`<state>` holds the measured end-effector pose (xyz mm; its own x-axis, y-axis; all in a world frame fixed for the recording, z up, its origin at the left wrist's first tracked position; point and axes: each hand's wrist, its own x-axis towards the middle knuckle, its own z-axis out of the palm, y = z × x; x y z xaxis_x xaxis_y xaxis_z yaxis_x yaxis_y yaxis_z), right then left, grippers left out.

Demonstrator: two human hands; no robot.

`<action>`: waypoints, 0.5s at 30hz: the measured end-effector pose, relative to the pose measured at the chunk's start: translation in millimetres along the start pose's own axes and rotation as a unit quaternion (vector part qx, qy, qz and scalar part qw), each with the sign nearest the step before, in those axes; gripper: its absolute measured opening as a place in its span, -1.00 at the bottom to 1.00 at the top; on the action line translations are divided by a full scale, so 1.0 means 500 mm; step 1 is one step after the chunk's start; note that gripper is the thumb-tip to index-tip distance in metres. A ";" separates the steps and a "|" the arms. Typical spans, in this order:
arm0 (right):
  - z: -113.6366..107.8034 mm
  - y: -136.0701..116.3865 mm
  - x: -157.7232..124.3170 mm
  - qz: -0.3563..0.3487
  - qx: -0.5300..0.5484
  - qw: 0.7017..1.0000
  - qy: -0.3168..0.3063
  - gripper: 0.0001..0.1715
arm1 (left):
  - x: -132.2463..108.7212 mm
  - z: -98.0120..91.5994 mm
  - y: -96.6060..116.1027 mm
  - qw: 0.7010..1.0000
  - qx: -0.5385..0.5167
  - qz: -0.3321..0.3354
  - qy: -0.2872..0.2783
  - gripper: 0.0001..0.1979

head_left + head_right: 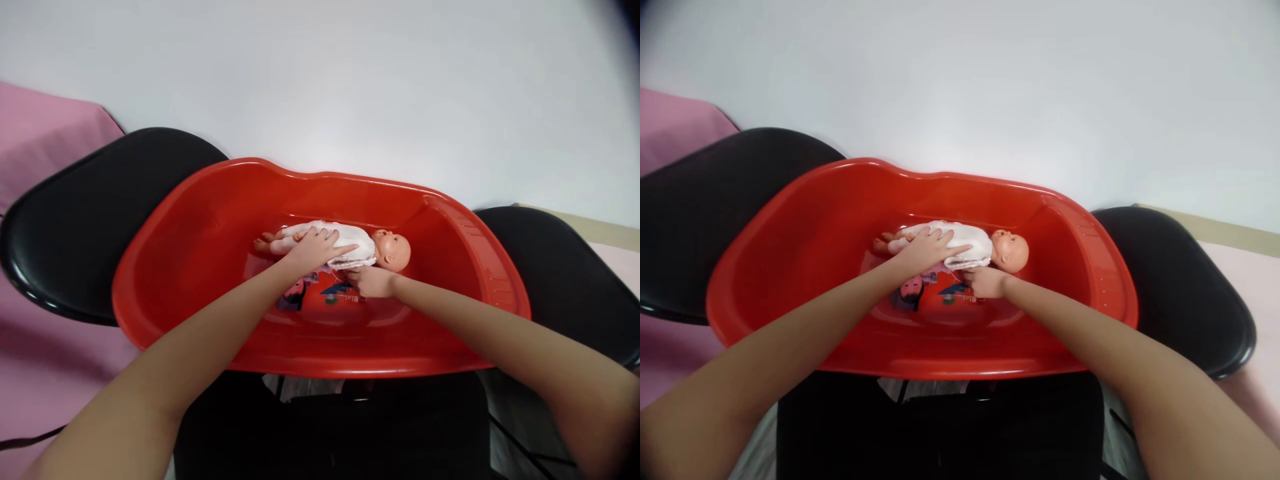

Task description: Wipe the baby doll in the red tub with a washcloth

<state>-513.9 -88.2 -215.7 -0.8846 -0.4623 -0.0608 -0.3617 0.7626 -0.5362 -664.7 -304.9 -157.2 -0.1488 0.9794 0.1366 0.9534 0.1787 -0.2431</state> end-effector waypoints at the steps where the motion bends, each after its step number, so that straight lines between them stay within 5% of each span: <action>1: 0.002 -0.016 0.016 -0.037 -0.019 0.999 -0.030 -0.60 | 0.000 0.001 0.001 1.000 -0.001 -0.002 -0.004 -0.33; 4: 0.018 -0.054 0.075 -0.108 -0.057 0.990 -0.068 -0.54 | -0.003 0.000 0.003 1.000 0.001 -0.003 -0.023 -0.37; 8: 0.031 -0.038 0.093 -0.022 -0.068 0.997 -0.038 -0.45 | -0.012 -0.008 0.003 0.999 -0.004 0.004 -0.039 -0.35; 11: 0.015 -0.002 0.028 0.069 -0.030 0.997 0.014 -0.36 | -0.017 -0.014 0.004 0.999 -0.021 -0.001 -0.039 -0.31; 15: -0.022 0.010 -0.087 0.103 0.101 0.986 0.081 -0.36 | -0.018 -0.011 0.007 0.999 -0.002 0.012 -0.033 -0.32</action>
<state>-480.3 -59.1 -206.6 -0.9747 -0.2156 -0.0588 -0.1180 0.7202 -0.6837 -658.5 -313.8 -153.8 -0.1427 0.9875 0.0674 0.9579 0.1549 -0.2418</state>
